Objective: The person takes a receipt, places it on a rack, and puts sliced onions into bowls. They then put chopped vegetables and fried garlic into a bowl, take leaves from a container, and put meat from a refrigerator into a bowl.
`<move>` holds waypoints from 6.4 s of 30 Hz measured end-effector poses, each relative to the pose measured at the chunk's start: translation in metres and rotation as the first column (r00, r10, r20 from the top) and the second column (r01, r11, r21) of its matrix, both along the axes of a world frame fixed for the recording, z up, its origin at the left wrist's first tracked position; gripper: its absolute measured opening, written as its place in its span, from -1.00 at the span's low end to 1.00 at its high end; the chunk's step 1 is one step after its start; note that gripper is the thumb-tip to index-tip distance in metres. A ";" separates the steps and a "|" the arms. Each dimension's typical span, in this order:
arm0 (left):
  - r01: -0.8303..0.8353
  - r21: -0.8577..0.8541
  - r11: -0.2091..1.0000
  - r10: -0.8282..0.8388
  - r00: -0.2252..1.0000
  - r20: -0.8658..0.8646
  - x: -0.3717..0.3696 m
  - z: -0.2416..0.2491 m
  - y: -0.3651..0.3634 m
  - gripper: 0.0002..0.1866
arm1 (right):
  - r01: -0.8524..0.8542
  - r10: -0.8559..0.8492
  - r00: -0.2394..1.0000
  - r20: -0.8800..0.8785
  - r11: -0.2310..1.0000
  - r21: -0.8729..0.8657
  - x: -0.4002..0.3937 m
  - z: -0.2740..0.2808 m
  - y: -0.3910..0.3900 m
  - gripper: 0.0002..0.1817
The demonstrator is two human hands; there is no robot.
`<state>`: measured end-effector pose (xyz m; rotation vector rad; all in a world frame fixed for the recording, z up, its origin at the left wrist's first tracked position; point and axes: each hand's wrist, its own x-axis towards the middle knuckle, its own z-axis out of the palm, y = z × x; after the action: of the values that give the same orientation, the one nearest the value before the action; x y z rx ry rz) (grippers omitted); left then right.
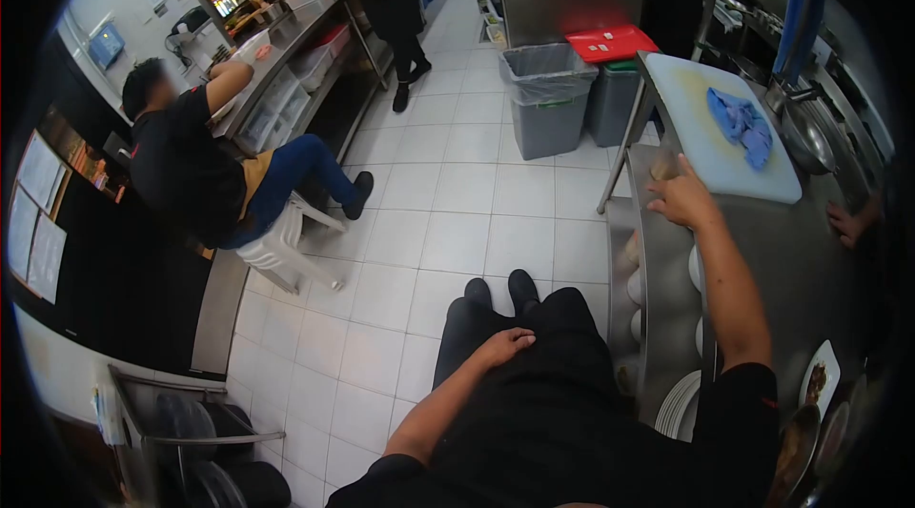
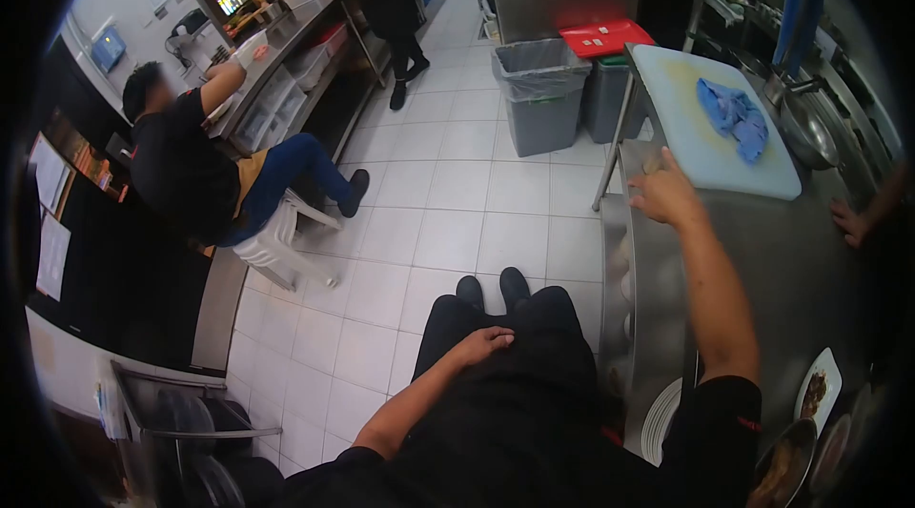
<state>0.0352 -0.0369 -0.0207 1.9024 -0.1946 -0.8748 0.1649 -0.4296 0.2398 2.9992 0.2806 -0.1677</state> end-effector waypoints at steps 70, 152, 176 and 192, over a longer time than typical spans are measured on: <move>-0.092 -0.012 0.996 0.080 0.918 -0.387 0.015 -0.033 -0.023 -0.55 | 0.048 -0.046 0.999 -0.015 0.982 0.181 -0.006 0.004 0.006 -0.63; -0.127 -0.054 0.990 0.092 0.901 -0.425 0.017 -0.047 -0.027 -0.69 | 0.318 -0.348 0.849 0.397 0.937 0.142 0.002 0.007 -0.032 -0.14; -0.100 -0.041 0.994 0.076 0.916 -0.394 0.018 -0.037 -0.029 -0.59 | 0.351 -0.396 0.850 0.348 0.918 0.187 -0.002 0.015 -0.025 -0.11; -0.094 -0.042 0.995 0.068 0.908 -0.414 0.017 -0.037 -0.028 -0.60 | 0.356 -0.377 0.857 0.352 0.926 0.124 0.002 0.007 -0.032 -0.09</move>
<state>0.0519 -0.0645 -0.0573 1.6129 0.1135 -1.1769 0.1666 -0.4614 0.2473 3.0199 -0.3353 0.3805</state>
